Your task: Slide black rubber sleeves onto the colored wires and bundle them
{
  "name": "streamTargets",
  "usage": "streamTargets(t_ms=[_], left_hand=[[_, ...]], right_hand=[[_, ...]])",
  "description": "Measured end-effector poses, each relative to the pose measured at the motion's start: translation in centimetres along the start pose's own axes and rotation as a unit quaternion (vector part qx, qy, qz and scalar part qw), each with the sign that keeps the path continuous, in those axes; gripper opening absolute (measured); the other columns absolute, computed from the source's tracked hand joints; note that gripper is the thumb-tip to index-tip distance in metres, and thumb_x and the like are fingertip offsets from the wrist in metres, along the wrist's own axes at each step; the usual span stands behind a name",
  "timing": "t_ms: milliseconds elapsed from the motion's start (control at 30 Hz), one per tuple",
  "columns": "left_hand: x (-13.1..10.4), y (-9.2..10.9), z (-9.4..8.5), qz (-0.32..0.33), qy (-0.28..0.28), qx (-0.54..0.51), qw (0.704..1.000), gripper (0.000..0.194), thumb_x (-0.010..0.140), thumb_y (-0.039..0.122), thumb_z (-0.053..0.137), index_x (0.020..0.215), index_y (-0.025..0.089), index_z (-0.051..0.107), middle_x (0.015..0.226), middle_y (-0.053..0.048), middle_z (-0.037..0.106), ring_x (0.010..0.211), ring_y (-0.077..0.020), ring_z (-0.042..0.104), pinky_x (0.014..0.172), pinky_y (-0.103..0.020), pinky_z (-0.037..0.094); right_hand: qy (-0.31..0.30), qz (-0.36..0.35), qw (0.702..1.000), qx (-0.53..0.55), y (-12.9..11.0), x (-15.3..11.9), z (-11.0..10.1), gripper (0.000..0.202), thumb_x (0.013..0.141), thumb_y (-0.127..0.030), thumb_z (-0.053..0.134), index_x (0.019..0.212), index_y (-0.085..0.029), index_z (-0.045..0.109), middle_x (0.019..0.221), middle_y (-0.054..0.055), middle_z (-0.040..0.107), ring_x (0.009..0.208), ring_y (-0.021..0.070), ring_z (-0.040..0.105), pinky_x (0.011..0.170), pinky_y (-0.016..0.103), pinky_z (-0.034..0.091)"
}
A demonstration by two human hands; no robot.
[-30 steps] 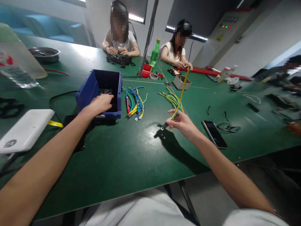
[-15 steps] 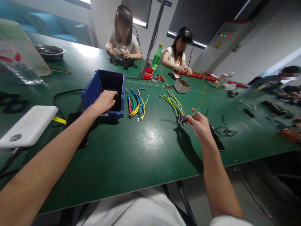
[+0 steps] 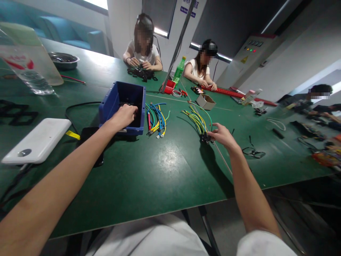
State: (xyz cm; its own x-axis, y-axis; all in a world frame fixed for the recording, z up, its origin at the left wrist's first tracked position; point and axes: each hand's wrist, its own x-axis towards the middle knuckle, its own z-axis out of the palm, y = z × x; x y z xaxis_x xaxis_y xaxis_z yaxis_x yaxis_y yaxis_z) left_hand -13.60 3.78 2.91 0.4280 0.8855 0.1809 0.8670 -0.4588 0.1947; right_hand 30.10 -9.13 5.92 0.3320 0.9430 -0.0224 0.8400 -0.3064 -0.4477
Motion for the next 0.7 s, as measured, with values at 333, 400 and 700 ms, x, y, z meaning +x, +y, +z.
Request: streamTargets(t_ms=[333,400,700], left_hand=[[-0.1,0.0,-0.1,0.024,0.008,-0.013,1.0,0.028,0.077,0.013,0.045,0.09,0.015,0.069,0.094,-0.013,0.07,0.093,-0.0257,0.063,0.081,-0.032,0.045],[0.1,-0.1,0.0,0.033,0.004,-0.015,0.999,0.028,0.075,0.01,0.044,0.083,0.015,0.07,0.089,-0.011,0.071,0.089,-0.0235,0.064,0.08,-0.03,0.045],[0.4,-0.2,0.3,0.057,0.01,-0.022,0.998,0.028,0.074,0.007,0.047,0.083,0.014,0.072,0.085,-0.01,0.072,0.085,-0.0213,0.065,0.076,-0.028,0.046]], right_hand=[[-0.02,-0.036,0.982,-0.187,-0.4,3.2,0.3,0.055,0.074,-0.025,0.063,0.125,-0.007,0.053,0.073,0.008,0.072,0.064,0.0193,0.066,0.064,0.026,0.044],[-0.029,-0.041,0.981,-0.188,-0.5,3.6,0.5,0.052,0.073,-0.024,0.063,0.122,-0.006,0.056,0.072,0.008,0.071,0.061,0.0187,0.065,0.062,0.026,0.044],[0.014,-0.037,0.983,-0.178,-0.2,4.8,1.5,0.048,0.07,-0.026,0.067,0.114,-0.007,0.064,0.065,0.007,0.071,0.066,0.0213,0.068,0.062,0.026,0.044]])
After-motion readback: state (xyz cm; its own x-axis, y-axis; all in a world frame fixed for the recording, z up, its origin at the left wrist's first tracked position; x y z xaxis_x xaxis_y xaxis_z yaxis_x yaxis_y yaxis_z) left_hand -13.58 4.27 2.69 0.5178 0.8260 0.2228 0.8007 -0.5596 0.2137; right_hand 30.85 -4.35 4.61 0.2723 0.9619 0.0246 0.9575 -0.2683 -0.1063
